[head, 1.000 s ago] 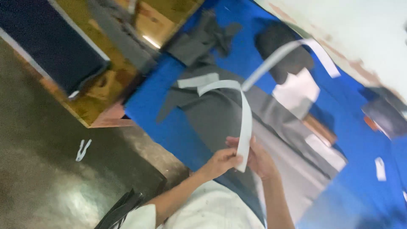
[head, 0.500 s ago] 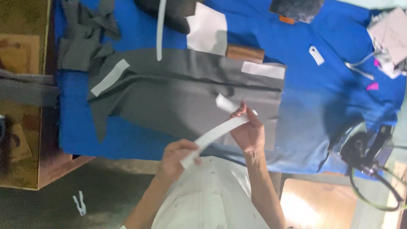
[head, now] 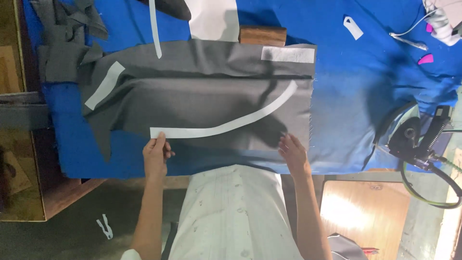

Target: The person irons a dark gray garment on a blue-covered table using a steam iron. They place white paper strips on the fabric to press seams and edges, then remove the paper and continue ironing the garment directly.

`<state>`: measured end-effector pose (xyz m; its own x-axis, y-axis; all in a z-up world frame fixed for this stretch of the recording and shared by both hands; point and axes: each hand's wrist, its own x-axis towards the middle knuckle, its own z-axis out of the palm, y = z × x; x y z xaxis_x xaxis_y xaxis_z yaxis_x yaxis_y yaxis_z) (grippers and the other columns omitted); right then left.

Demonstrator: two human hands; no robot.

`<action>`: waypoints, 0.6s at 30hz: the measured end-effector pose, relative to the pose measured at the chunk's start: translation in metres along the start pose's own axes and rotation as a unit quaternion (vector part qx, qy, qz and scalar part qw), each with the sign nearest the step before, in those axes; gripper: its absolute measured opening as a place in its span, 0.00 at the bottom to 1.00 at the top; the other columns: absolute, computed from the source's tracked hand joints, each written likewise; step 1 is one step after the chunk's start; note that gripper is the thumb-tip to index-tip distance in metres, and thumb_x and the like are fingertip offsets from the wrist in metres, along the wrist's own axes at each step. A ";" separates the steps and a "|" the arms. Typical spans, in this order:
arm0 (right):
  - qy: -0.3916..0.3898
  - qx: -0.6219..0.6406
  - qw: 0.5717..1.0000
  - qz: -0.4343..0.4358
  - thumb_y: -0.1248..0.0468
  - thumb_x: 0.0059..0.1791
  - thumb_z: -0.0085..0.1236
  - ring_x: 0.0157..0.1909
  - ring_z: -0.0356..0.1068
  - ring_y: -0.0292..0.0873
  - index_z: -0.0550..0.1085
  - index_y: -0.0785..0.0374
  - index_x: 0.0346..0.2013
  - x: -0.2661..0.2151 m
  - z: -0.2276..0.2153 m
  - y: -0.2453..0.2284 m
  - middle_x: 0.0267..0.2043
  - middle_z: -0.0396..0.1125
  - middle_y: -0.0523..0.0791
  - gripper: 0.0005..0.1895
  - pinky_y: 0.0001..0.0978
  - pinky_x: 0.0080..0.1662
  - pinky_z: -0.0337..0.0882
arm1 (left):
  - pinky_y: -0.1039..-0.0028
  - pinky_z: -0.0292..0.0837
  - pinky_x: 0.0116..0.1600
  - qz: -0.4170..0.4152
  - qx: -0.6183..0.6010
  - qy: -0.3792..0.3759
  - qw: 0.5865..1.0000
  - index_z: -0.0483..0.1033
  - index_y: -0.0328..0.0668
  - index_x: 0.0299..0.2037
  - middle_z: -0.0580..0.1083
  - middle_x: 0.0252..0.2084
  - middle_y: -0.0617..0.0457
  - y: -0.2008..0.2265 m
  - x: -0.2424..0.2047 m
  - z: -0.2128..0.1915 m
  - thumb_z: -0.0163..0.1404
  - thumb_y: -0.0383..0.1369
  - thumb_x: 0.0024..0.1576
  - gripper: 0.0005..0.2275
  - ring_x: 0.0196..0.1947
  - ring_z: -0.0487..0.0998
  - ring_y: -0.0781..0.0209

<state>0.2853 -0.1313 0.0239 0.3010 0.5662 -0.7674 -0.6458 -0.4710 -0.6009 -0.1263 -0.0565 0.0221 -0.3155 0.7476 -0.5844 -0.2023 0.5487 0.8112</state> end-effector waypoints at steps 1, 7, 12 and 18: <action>0.022 -0.086 0.996 -0.006 0.55 0.56 0.55 0.53 0.72 0.46 0.67 0.59 0.60 -0.007 0.008 -0.003 0.52 0.71 0.51 0.20 0.39 0.50 0.73 | 0.69 0.75 0.24 0.016 0.042 0.015 0.999 0.75 0.36 0.27 0.70 0.18 0.47 -0.011 0.007 -0.007 0.55 0.36 0.66 0.16 0.13 0.68 0.63; 0.013 -0.138 0.990 -0.038 0.32 0.53 0.41 0.72 0.55 0.66 0.51 0.68 0.74 -0.012 0.050 -0.021 0.72 0.54 0.64 0.50 0.63 0.68 0.60 | 0.71 0.73 0.23 0.044 0.113 0.028 0.992 0.74 0.36 0.29 0.70 0.21 0.49 -0.027 0.024 -0.026 0.55 0.37 0.66 0.15 0.13 0.67 0.65; 0.004 -0.060 0.997 0.049 0.23 0.48 0.23 0.76 0.49 0.64 0.53 0.66 0.74 -0.020 0.057 -0.034 0.75 0.51 0.60 0.57 0.64 0.71 0.52 | 0.71 0.73 0.23 0.060 0.142 0.037 0.987 0.76 0.35 0.31 0.71 0.22 0.47 -0.027 0.024 -0.029 0.55 0.36 0.67 0.14 0.13 0.68 0.64; -0.146 -0.425 0.892 0.042 0.55 0.44 0.70 0.69 0.59 0.69 0.59 0.58 0.73 -0.029 0.010 -0.013 0.68 0.61 0.62 0.46 0.69 0.64 0.62 | 0.73 0.72 0.25 0.045 0.153 0.047 0.986 0.75 0.39 0.32 0.69 0.20 0.52 -0.021 0.024 -0.035 0.56 0.35 0.65 0.10 0.14 0.68 0.66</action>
<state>0.2779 -0.1354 0.0563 0.0014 0.5983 -0.8013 0.1460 -0.7928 -0.5917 -0.1624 -0.0631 -0.0081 -0.4059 0.7688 -0.4941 0.1157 0.5796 0.8067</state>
